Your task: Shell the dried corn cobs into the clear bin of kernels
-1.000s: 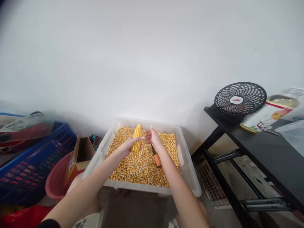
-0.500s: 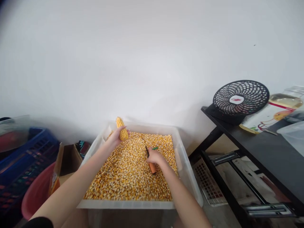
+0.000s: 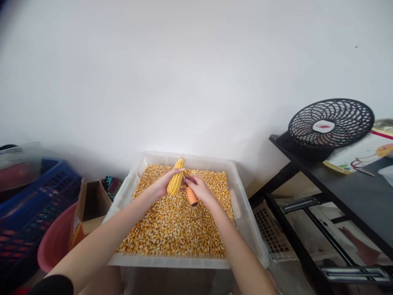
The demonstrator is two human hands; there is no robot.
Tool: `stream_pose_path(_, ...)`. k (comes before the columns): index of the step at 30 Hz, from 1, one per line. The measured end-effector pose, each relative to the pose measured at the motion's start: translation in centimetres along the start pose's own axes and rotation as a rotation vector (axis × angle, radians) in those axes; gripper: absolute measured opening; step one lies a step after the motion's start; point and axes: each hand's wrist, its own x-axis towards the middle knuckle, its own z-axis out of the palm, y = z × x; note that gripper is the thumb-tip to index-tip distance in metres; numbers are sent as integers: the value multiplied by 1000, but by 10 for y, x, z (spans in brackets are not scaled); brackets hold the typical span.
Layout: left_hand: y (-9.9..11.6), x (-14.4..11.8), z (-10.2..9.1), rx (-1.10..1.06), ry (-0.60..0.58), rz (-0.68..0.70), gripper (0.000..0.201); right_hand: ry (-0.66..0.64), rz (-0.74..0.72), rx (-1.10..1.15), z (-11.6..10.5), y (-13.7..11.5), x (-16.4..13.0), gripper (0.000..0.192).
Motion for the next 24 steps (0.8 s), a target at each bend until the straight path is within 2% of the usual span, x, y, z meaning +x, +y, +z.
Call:
stream_pose_path(3,-2,1,3,-93,43,51,18,-143,29,37,6,0,0,38)
stream_pose_path(4,0,2,1,-104,79,66,17,-142,41,3,2,3,0,37)
stream_pose_path(5,3,2,-2,-106,116,89,17,-86,42,-73,-5,9,0,35)
stream_pose_path(7,8,3,-11,-107,172,161,18,60,45,-440,-22,25,2,26)
stream_pose_path(9,14,3,-19,-130,179,209,18,47,65,-853,-39,44,4,18)
stream_pose_path(12,18,2,-25,-170,203,221,19,47,118,-933,-52,65,7,10)
stream_pose_path(14,18,1,-25,-175,200,230,20,78,127,-930,-52,66,10,8)
stream_pose_path(16,16,1,-22,-156,177,238,21,129,115,-835,-46,59,14,17)
stream_pose_path(20,6,5,-12,-109,104,147,21,201,4,-398,-18,30,25,39)
stream_pose_path(22,2,7,-8,-110,34,91,20,238,-52,-358,1,15,31,33)
stream_pose_path(24,2,8,-6,-114,29,104,19,239,-58,-341,19,1,37,27)
